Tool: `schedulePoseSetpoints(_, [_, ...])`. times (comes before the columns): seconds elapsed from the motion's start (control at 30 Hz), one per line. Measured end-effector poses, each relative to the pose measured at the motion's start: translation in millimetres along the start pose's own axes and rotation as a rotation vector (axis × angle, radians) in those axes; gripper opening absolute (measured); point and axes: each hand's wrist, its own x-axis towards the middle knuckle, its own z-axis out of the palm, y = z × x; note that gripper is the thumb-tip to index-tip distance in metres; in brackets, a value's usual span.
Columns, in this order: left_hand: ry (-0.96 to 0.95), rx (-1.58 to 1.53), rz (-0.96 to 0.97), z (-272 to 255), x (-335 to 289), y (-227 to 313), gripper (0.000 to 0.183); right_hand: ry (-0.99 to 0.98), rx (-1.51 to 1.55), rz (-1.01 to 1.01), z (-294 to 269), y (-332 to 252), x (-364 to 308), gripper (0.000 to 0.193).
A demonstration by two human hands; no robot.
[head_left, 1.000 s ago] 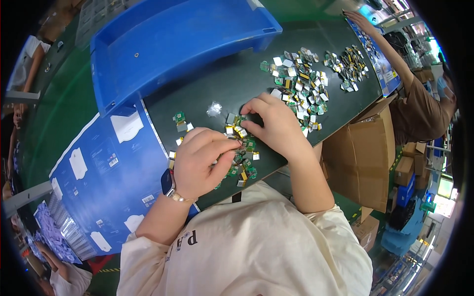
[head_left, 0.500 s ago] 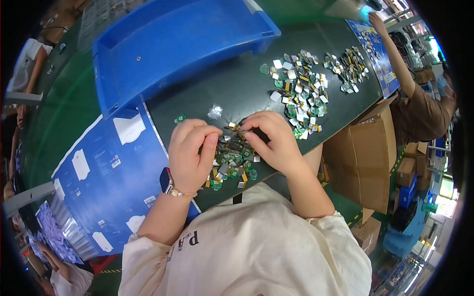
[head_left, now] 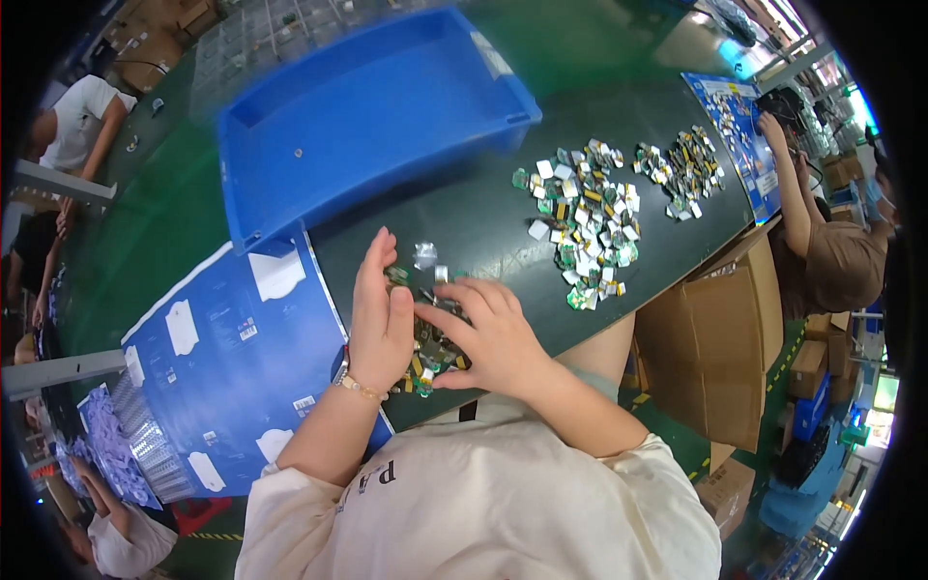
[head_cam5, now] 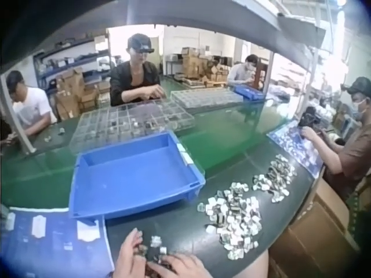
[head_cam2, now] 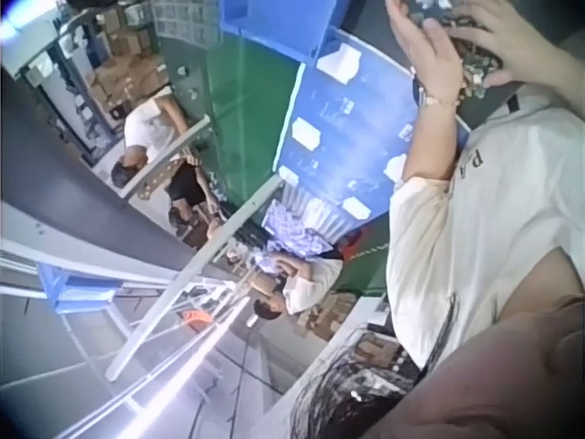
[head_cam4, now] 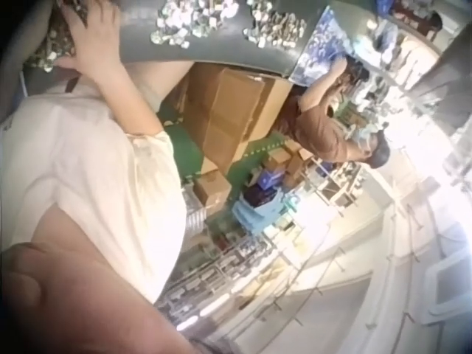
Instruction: Sorting and inspecting small electronic circuit boards on a factory workbench.
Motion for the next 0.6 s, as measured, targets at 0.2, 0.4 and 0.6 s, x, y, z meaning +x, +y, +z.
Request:
schedulePoseSetpoints(0.2, [-0.026,0.195,0.101,-15,1,25,0.056,0.079,0.009,-0.041,-1,4,-2,0.091])
schedulePoseSetpoints(0.4, [-0.103,0.383,0.037,-39,5,46,0.064,0.001,0.029,-0.022,-3,0,-2,0.095])
schedulePoseSetpoints(0.6, [-0.071,0.321,-0.064,-48,16,41,0.071,0.001,0.029,-0.042,-3,1,-3,0.093])
